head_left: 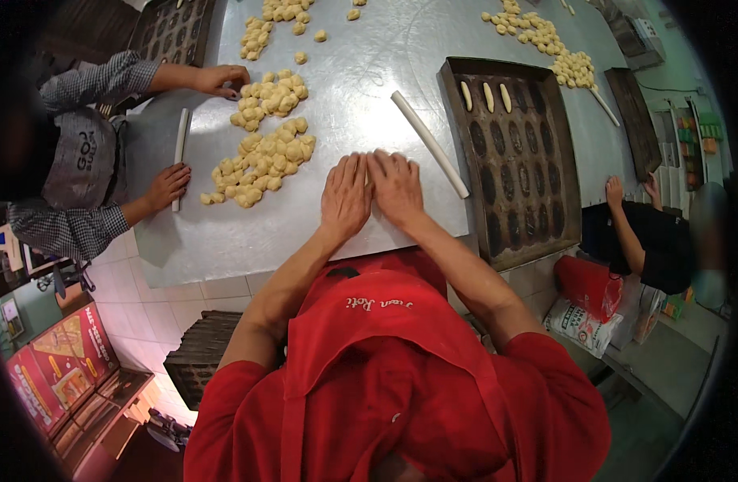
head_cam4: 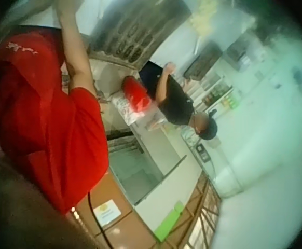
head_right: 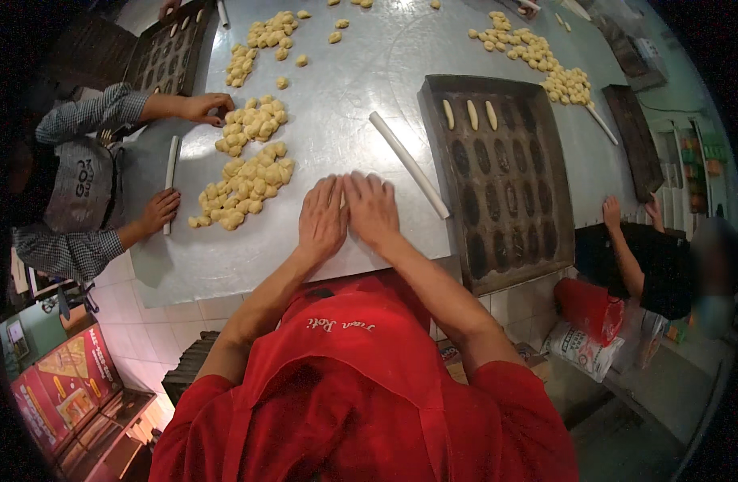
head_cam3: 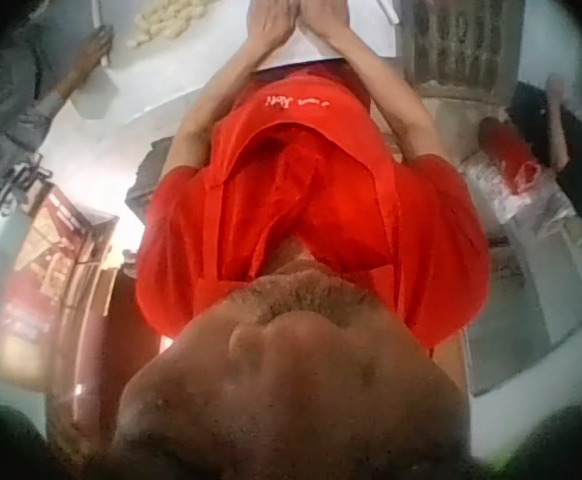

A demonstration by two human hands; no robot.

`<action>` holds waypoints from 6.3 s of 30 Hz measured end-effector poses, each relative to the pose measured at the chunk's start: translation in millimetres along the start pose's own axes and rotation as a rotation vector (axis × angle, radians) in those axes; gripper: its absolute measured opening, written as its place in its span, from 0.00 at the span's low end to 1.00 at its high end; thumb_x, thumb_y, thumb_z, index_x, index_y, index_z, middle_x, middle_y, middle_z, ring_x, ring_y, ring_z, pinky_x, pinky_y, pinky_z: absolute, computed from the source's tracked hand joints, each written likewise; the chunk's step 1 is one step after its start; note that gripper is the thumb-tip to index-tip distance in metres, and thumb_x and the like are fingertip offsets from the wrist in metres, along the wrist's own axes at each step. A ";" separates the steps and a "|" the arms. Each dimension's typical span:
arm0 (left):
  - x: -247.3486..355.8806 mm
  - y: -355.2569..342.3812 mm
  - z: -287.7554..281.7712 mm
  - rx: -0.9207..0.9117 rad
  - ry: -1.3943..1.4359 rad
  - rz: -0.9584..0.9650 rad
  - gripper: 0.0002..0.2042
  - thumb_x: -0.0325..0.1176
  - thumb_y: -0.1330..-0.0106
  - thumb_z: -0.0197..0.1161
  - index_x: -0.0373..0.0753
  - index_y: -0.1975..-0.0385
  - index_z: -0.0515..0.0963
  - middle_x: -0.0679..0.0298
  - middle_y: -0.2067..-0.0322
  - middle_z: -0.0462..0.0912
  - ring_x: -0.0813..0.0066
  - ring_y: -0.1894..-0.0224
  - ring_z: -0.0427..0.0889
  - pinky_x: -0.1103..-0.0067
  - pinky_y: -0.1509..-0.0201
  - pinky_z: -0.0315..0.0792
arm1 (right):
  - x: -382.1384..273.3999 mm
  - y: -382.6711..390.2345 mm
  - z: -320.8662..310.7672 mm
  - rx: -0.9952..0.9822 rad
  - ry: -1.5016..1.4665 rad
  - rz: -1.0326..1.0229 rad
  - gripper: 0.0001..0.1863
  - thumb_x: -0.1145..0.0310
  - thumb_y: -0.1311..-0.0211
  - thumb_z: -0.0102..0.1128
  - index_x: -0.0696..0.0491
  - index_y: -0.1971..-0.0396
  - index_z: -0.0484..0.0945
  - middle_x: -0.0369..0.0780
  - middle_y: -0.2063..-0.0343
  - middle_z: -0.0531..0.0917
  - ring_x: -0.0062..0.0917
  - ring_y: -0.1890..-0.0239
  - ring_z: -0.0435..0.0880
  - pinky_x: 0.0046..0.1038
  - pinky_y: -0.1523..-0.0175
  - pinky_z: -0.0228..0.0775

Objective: Operating a dough mixer and then shaping portions of dough into rolls on a baking tray.

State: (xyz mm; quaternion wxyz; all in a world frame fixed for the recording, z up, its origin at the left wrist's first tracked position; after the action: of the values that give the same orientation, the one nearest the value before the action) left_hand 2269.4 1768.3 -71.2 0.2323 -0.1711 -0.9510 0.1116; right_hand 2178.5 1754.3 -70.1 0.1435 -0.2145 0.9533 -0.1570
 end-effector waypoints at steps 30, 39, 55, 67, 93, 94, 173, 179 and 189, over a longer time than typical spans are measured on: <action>-271.2 157.7 -94.5 0.412 0.070 -1.164 0.27 0.51 0.25 0.64 0.26 0.49 0.79 0.44 0.49 0.81 0.47 0.43 0.78 0.59 0.35 0.71 | -7.8 28.3 -19.6 -0.065 -0.437 -0.003 0.22 0.62 0.40 0.73 0.57 0.49 0.81 0.47 0.51 0.79 0.44 0.46 0.78 0.43 0.39 0.72; -300.1 163.7 -110.6 0.482 -0.056 -1.274 0.26 0.47 0.30 0.71 0.25 0.53 0.75 0.46 0.54 0.82 0.51 0.50 0.82 0.62 0.43 0.76 | 185.8 -24.1 -93.1 0.085 -0.646 0.736 0.09 0.64 0.32 0.68 0.54 0.60 0.87 0.46 0.61 0.89 0.36 0.60 0.89 0.38 0.52 0.81; -382.1 218.7 -110.4 0.752 0.405 -1.261 0.18 0.35 0.29 0.70 0.32 0.49 0.73 0.56 0.53 0.81 0.68 0.57 0.81 0.71 0.53 0.78 | 181.1 -30.4 -92.5 0.108 -0.385 0.366 0.21 0.74 0.36 0.65 0.59 0.43 0.79 0.54 0.51 0.82 0.53 0.45 0.79 0.47 0.39 0.73; -167.5 126.8 -88.4 0.588 0.832 -0.950 0.09 0.33 0.22 0.63 0.36 0.50 0.76 0.64 0.60 0.80 0.76 0.63 0.80 0.78 0.59 0.76 | 104.1 18.5 -18.3 -0.037 -0.164 0.287 0.20 0.75 0.32 0.61 0.58 0.42 0.76 0.53 0.54 0.77 0.50 0.52 0.76 0.52 0.47 0.69; -64.9 -21.2 7.4 0.150 1.102 -0.615 0.16 0.21 0.32 0.70 0.33 0.47 0.77 0.65 0.57 0.82 0.79 0.54 0.82 0.79 0.50 0.78 | 114.9 -76.4 -6.1 -0.010 -0.530 0.407 0.19 0.66 0.35 0.71 0.57 0.46 0.81 0.47 0.63 0.88 0.39 0.62 0.89 0.41 0.56 0.80; -52.5 -18.0 23.4 -0.049 0.922 -0.628 0.16 0.22 0.34 0.72 0.33 0.48 0.79 0.60 0.55 0.84 0.75 0.55 0.84 0.78 0.50 0.79 | 116.7 -71.5 -5.3 -0.011 -0.530 0.411 0.19 0.66 0.35 0.71 0.57 0.46 0.81 0.47 0.63 0.88 0.39 0.62 0.89 0.41 0.56 0.80; -54.7 -152.6 27.9 -0.074 -0.037 -0.017 0.13 0.40 0.32 0.66 0.39 0.54 0.84 0.54 0.54 0.84 0.53 0.46 0.77 0.60 0.36 0.65 | -9.6 -0.2 -11.0 -0.277 -0.656 -0.150 0.33 0.60 0.47 0.76 0.60 0.43 0.78 0.49 0.45 0.79 0.45 0.40 0.74 0.45 0.35 0.66; -49.9 -130.6 -4.0 0.122 0.650 -0.313 0.12 0.28 0.27 0.64 0.34 0.47 0.78 0.48 0.59 0.86 0.50 0.51 0.87 0.61 0.49 0.78 | 47.2 -8.4 -51.2 -0.061 -0.578 -0.044 0.10 0.72 0.43 0.73 0.53 0.61 0.87 0.41 0.61 0.86 0.39 0.57 0.84 0.36 0.50 0.79; -83.0 46.8 -20.0 0.037 0.639 -0.751 0.10 0.26 0.28 0.67 0.33 0.51 0.79 0.66 0.65 0.81 0.82 0.62 0.78 0.80 0.55 0.75 | 396.3 -32.4 -218.7 0.910 -0.677 0.675 0.17 0.72 0.31 0.70 0.57 0.45 0.78 0.41 0.63 0.88 0.28 0.68 0.86 0.29 0.59 0.80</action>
State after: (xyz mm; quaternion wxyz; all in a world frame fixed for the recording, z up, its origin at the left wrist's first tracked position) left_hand 2360.9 1782.6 -101.0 0.5395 0.1618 -0.8261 -0.0208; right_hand 1772.3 1598.5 58.8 0.5530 0.1408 0.7090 -0.4143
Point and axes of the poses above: each hand's wrist, its own y-axis away from the middle knuckle, its own z-axis out of the palm, x = y × z, the point moved 10 cm from there along -y, towards the middle knuckle
